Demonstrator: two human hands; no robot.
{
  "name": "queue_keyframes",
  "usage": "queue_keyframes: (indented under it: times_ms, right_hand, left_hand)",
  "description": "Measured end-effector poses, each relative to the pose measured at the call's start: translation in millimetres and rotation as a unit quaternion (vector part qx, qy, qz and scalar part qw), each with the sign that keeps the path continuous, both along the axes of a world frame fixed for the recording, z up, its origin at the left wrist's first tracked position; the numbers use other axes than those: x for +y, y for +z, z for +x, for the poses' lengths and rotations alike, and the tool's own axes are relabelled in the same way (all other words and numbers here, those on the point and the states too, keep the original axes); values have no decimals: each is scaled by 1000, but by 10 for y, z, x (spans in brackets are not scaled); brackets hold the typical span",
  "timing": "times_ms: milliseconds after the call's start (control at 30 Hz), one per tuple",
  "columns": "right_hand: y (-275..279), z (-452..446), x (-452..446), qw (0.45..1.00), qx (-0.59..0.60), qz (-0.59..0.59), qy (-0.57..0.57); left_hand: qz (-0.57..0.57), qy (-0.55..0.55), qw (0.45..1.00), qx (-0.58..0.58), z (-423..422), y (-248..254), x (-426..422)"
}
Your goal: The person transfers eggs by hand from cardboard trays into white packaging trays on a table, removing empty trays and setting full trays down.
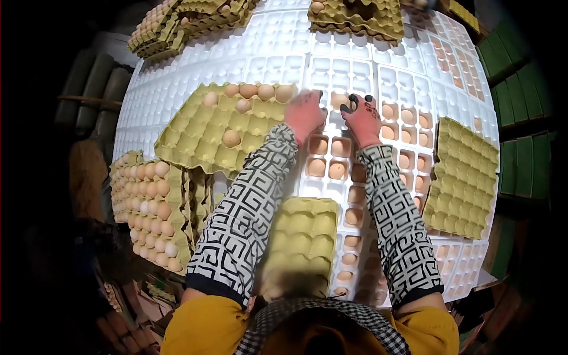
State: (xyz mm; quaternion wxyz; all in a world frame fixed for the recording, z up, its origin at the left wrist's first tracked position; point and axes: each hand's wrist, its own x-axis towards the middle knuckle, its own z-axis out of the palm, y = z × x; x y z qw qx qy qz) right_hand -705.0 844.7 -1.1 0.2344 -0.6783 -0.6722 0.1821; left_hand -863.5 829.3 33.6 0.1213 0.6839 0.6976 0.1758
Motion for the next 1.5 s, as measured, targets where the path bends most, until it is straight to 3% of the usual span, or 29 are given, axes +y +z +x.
queue_keyframes:
  times_ms: [67,133,200,233,267,333,367,433,467,533,600,633,667,700,767,800,833,933,1000,1067,1133,1167,1200,1233,1267,1300,1367,1400,1500]
  right_hand:
    - [-105,58,-48,990,120,66,41]
    - [-151,72,-197,964,221,142,45]
    - [-295,146,-165,958,36,255,121]
    - [-363,209,-164,965,59,227,112]
    - [-447,262,-224,972,82,196,103]
    - [-63,371,-458,952,195,213,98]
    - [292,392,-705,945,276,145,95]
    - [765,390,-1315,893,440,59,74]
    - [885,485,-1639,918,391,-12,62]
    - [1046,601,-2284,969,201,-131,56]
    - [765,707,-2888,916,305,-258,40]
    - [545,796,-3154,907,297,-288,73]
    - [286,783,-3412,851,407,-327,61]
    - [259,667,-3612,834,417,-361,2]
    - [307,433,-3740,853,421,-307,16]
    - [364,393,-3717,843,444,-303,9]
    - [435,392,-3690,847,421,-324,-2]
    - [486,339,-3780,884,384,-266,13]
    - [689,288,-3754,861,415,-294,-8]
    - [366,304,-3796,885,400,-240,13]
    - [410,312,-3789,837,451,-311,-3]
    - [336,320,-3789,932,250,-215,150]
    - [243,314,-3777,954,16,-108,278]
    - [192,225,-3818,962,108,34,247]
    - [-121,177,-3728,954,136,-13,265]
    - [175,144,-3695,951,214,-154,163]
    - [-915,-147,-3472,957,209,-33,197]
    - [-255,103,-3630,890,401,-205,73]
    - [-179,169,-3554,855,450,-255,47]
  left_hand:
    - [100,8,994,-54,32,-58,171]
    - [114,-89,989,31,-43,-330,357]
    - [146,-142,963,176,-114,-642,321]
    - [81,-154,978,117,-149,-532,278]
    - [109,-152,980,73,-187,-434,195]
    - [-4,-134,986,-97,-242,304,-301]
    - [-37,-117,978,-170,-285,703,-629]
    - [12,-65,974,-215,-477,1191,-1468]
    - [43,-24,975,-216,-558,1353,-1883]
    - [73,88,970,-215,-730,1220,-2677]
    - [17,143,982,-124,-852,940,-3367]
    - [-8,177,972,-156,-923,794,-3603]
    - [-38,205,960,-188,-1004,633,-3811]
    - [-46,218,950,-217,-1108,354,-3983]
    - [-74,246,927,-273,-1228,178,-4091]
    - [-147,289,859,-396,-1200,481,-4044]
    - [-146,268,837,-454,-1277,460,-4077]
    - [-217,259,820,-462,-1364,501,-4122]
    - [-256,306,790,-465,-1311,525,-4124]
    - [-235,228,822,-466,-1376,477,-4140]
    - [-186,107,911,-354,-1668,100,-4199]
    - [-151,49,915,-372,-1860,0,-4356]
    - [-142,30,921,-362,-1940,-2,-4380]
    - [-141,36,920,-364,-1935,93,-4370]
    - [-140,47,917,-372,-1869,208,-4288]
    - [-135,60,912,-384,-1723,331,-4162]
    - [-130,86,902,-402,-1319,705,-3960]
    - [-125,89,902,-404,-1129,894,-3909]
    - [-126,94,898,-412,-600,1274,-3902]
